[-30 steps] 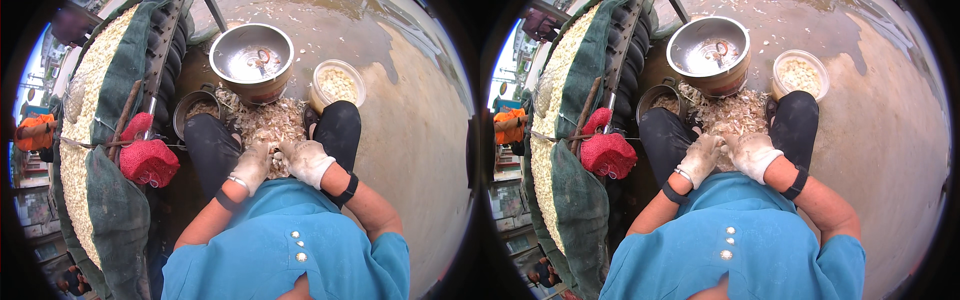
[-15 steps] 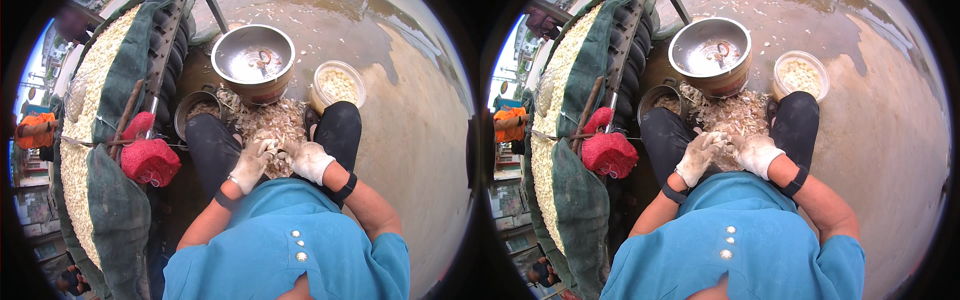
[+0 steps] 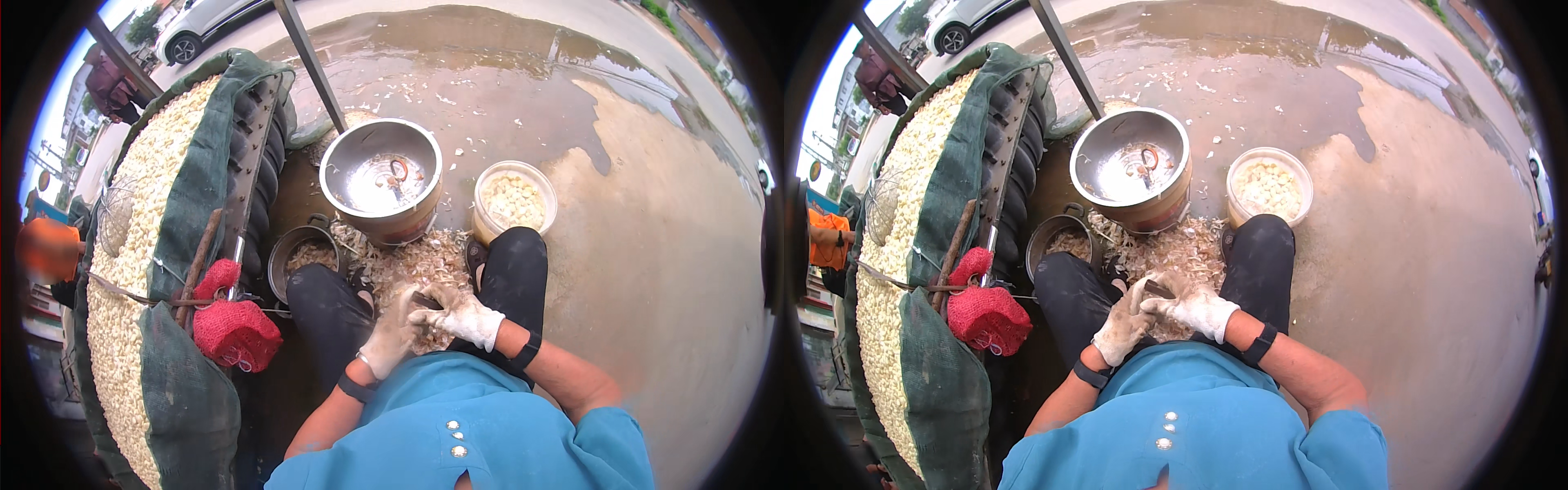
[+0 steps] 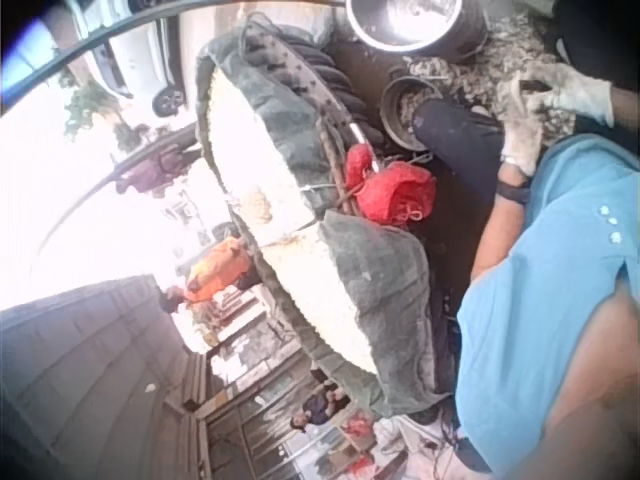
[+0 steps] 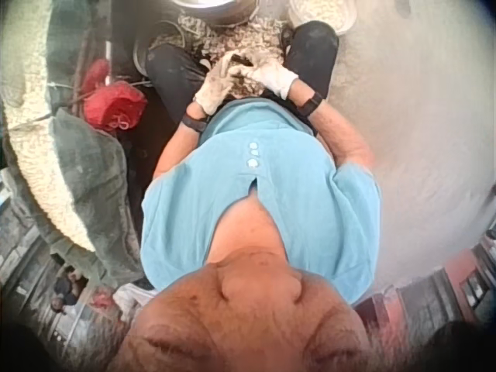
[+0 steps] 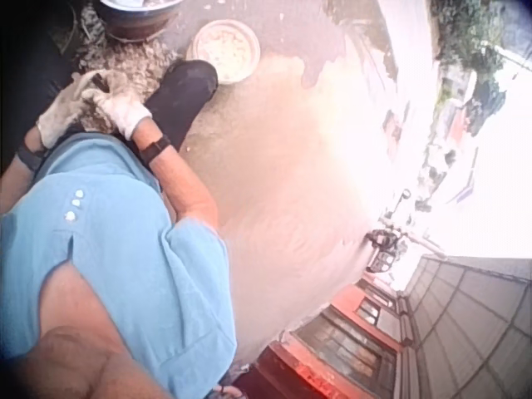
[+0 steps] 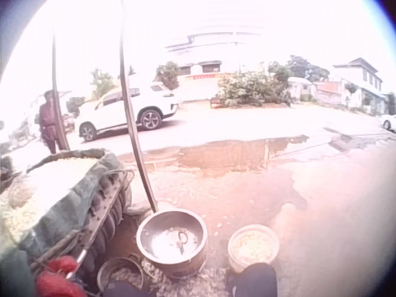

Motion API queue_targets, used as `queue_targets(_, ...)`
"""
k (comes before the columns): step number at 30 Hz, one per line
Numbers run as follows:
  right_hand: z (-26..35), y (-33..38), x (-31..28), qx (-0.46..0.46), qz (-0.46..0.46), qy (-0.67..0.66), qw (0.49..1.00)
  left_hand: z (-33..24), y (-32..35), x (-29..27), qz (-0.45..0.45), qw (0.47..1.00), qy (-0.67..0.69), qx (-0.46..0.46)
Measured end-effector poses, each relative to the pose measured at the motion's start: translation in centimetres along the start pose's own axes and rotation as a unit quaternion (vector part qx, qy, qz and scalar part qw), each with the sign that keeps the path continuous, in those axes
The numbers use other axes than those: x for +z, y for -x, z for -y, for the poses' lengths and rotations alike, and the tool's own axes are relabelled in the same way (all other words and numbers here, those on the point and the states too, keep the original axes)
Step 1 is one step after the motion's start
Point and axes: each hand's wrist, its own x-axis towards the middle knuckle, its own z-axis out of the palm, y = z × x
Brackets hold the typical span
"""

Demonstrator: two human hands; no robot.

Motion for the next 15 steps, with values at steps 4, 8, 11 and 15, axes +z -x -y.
queue_targets(4, -1.3, -0.5, 0.0, -0.010, -0.007, -0.025, 1.000, -1.6, -0.8, 0.1, 0.022, 0.981, 0.152, -0.115)
queue_targets(8, 0.6, 0.2, -0.5, 0.037, 0.020, -0.033, 0.999, -2.5, 0.2, -0.3, 0.002, 0.998, -0.067, 0.003)
queue_targets(11, 2.4, 0.9, -0.5, 0.027, 0.010, -0.013, 1.000, 1.2, 0.7, -0.2, 0.013, 0.995, -0.096, -0.015)
queue_targets(15, 1.4, 0.6, -0.5, 0.035, -0.006, 0.041, 0.999, 0.1, 0.2, -0.2, 0.015, 0.994, -0.104, -0.033)
